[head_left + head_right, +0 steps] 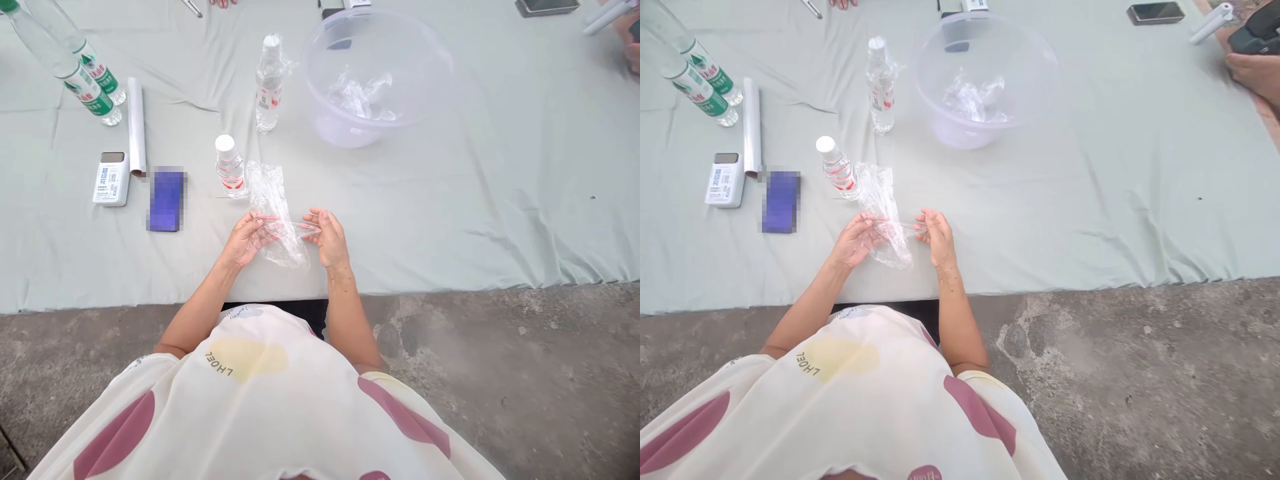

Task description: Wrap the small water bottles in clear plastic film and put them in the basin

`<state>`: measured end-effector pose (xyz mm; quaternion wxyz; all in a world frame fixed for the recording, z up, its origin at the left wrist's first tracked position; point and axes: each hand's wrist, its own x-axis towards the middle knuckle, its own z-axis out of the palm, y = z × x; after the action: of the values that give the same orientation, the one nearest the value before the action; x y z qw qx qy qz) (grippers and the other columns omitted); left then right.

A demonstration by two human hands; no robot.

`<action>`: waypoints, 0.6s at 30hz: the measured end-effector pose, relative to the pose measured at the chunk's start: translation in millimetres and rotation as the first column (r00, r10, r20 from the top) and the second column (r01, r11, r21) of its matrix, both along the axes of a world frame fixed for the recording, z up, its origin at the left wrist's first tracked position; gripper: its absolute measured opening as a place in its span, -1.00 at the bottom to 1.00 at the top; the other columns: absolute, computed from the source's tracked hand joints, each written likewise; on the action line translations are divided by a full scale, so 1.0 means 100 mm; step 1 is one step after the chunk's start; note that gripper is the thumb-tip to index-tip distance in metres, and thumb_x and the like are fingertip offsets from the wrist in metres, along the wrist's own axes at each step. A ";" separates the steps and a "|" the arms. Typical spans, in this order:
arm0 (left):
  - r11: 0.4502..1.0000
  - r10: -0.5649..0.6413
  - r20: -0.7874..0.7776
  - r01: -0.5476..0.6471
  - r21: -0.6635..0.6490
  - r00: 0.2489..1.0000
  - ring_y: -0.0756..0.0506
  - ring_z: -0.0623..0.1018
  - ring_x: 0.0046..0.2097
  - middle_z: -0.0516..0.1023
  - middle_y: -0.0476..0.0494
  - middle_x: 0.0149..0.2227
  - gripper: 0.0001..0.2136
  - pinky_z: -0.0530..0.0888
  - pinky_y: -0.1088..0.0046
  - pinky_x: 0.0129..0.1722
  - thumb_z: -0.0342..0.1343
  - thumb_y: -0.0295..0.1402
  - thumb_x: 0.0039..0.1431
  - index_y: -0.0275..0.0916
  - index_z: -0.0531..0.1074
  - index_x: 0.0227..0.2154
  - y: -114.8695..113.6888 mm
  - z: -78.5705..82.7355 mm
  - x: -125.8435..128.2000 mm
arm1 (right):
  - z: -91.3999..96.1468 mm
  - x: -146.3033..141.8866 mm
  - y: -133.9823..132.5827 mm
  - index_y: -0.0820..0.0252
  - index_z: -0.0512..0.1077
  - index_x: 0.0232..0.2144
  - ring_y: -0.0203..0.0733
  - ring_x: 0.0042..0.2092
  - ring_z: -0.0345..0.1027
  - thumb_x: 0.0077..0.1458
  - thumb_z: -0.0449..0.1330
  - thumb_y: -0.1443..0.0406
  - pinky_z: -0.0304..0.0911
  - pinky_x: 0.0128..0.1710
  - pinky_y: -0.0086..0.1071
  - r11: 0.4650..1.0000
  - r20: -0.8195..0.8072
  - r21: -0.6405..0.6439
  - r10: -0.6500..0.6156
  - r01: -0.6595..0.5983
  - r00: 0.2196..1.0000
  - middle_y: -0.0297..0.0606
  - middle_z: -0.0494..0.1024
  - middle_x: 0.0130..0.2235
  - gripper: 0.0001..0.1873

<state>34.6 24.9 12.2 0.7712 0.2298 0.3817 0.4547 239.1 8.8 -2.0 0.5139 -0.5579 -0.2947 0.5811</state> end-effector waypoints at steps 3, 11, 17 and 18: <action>0.998 -0.042 -0.090 0.046 0.044 0.995 -0.06 0.60 -0.21 0.63 -0.09 -0.21 -0.84 0.53 0.37 -0.17 0.29 -0.37 -0.01 -0.21 0.42 -0.38 -0.02 0.01 0.06 | 0.05 -0.16 -0.01 0.12 0.52 -0.19 -0.21 -0.23 0.44 -0.08 0.34 -0.13 0.34 -0.25 -0.35 0.955 -0.038 0.016 0.295 -0.295 0.955 -0.28 0.57 -0.22 -0.45; 0.997 0.075 -0.292 -0.077 0.004 0.954 0.04 0.54 -0.41 0.57 0.00 -0.38 -0.78 0.46 0.53 -0.39 0.33 -0.31 -0.08 -0.22 0.49 -0.35 0.08 0.11 0.03 | 0.04 -0.13 0.05 0.09 0.44 -0.33 -0.23 -0.26 0.43 -0.23 0.43 -0.05 0.34 -0.23 -0.34 0.998 -0.045 -0.003 0.056 -0.056 0.997 -0.32 0.57 -0.24 -0.52; 0.996 0.086 -0.342 -0.069 0.063 0.936 0.04 0.55 -0.34 0.61 -0.07 -0.26 -0.77 0.49 0.47 -0.29 0.30 -0.35 -0.03 -0.22 0.51 -0.26 0.09 0.13 0.10 | 0.27 -0.03 -0.03 -0.02 0.44 -0.07 -0.10 -0.02 0.41 0.08 0.25 -0.07 0.29 0.05 -0.17 0.950 0.498 0.295 -0.063 -0.101 0.865 -0.24 0.53 -0.02 -0.55; 0.997 0.076 -0.325 -0.061 0.057 0.942 0.03 0.55 -0.33 0.62 -0.08 -0.26 -0.76 0.50 0.45 -0.28 0.31 -0.37 -0.04 -0.22 0.50 -0.25 0.08 0.12 0.10 | 0.29 -0.06 -0.05 -0.02 0.46 -0.08 -0.08 -0.05 0.41 0.07 0.28 -0.05 0.29 0.04 -0.16 0.927 0.600 0.294 0.010 -0.232 0.800 -0.24 0.54 -0.05 -0.57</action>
<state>45.0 32.9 23.8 0.6754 0.3061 0.5017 0.4455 233.3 4.3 27.4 0.4501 -0.5883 -0.5739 0.3492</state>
